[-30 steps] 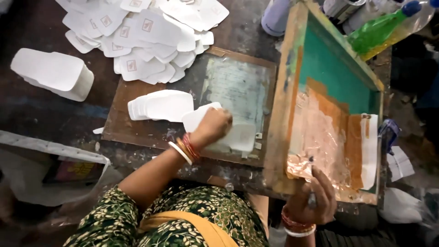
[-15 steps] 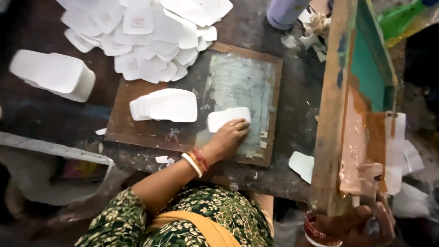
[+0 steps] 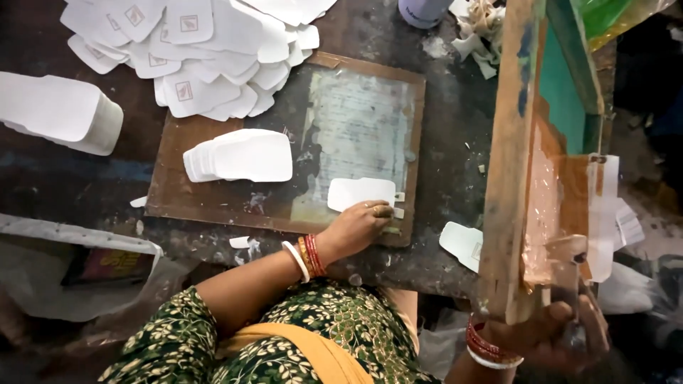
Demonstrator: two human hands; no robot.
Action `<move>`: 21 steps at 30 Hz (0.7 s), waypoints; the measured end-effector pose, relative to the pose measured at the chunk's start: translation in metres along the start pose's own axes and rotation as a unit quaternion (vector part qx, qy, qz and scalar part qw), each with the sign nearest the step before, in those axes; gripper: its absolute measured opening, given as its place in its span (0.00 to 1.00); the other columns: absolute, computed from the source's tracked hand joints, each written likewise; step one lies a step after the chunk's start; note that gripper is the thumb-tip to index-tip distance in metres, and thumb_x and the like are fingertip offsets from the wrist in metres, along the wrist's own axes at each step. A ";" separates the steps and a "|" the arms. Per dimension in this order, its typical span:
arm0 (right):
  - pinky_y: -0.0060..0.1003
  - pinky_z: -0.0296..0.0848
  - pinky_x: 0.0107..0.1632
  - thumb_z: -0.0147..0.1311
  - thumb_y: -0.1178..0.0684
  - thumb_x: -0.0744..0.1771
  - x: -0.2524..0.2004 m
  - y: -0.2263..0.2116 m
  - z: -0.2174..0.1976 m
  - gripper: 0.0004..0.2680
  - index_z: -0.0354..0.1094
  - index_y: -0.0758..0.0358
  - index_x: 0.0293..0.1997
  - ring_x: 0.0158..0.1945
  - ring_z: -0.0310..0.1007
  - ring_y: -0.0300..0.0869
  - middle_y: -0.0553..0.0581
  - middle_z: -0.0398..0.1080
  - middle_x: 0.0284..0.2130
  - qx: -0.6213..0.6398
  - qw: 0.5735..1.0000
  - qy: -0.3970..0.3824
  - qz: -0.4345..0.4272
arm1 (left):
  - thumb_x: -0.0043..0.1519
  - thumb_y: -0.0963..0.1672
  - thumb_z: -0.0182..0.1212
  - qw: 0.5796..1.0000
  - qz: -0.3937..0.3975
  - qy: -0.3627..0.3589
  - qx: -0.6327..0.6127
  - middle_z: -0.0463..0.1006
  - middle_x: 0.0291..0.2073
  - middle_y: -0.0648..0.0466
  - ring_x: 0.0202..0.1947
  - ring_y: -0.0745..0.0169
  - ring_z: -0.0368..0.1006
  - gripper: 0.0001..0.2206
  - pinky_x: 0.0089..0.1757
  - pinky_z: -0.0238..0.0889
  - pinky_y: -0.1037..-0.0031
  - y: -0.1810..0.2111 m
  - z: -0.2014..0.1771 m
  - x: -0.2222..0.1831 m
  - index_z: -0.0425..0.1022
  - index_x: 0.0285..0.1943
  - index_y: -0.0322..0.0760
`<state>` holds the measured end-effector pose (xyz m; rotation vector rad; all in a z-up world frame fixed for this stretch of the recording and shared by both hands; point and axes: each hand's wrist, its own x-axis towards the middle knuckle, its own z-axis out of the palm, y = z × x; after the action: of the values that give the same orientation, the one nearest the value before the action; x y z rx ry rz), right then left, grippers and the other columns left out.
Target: Manually applying ink through a screen onto small fabric components using a squeegee.
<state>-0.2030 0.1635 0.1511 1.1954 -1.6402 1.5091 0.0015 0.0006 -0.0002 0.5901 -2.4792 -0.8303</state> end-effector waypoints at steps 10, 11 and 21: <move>0.43 0.78 0.44 0.56 0.57 0.71 -0.034 -0.024 0.036 0.05 0.71 0.64 0.52 0.42 0.79 0.55 0.65 0.77 0.41 0.093 0.947 -0.306 -0.011 | 0.70 0.49 0.57 0.880 -0.086 -0.061 -0.464 0.78 0.36 0.41 0.36 0.50 0.75 0.16 0.41 0.69 0.62 0.019 -0.029 -0.074 0.77 0.44 0.28; 0.43 0.76 0.42 0.57 0.56 0.70 -0.034 -0.026 0.043 0.06 0.71 0.63 0.51 0.40 0.79 0.55 0.64 0.77 0.39 0.070 0.925 -0.373 -0.027 | 0.75 0.51 0.54 0.784 -0.210 0.007 -0.585 0.74 0.33 0.39 0.31 0.50 0.73 0.21 0.38 0.68 0.61 0.004 -0.019 -0.086 0.73 0.41 0.26; 0.48 0.70 0.35 0.58 0.50 0.69 -0.083 -0.037 0.089 0.05 0.74 0.58 0.42 0.31 0.75 0.52 0.60 0.75 0.29 -0.054 0.859 -0.509 0.011 | 0.58 0.59 0.63 0.947 -0.304 -0.100 0.006 0.81 0.28 0.39 0.34 0.37 0.78 0.24 0.38 0.70 0.52 0.017 -0.037 -0.090 0.78 0.34 0.34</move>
<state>-0.1230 0.0961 0.0778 2.1049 -2.3183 0.7388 0.0896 0.0439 0.0119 1.3787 -2.5000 -1.1434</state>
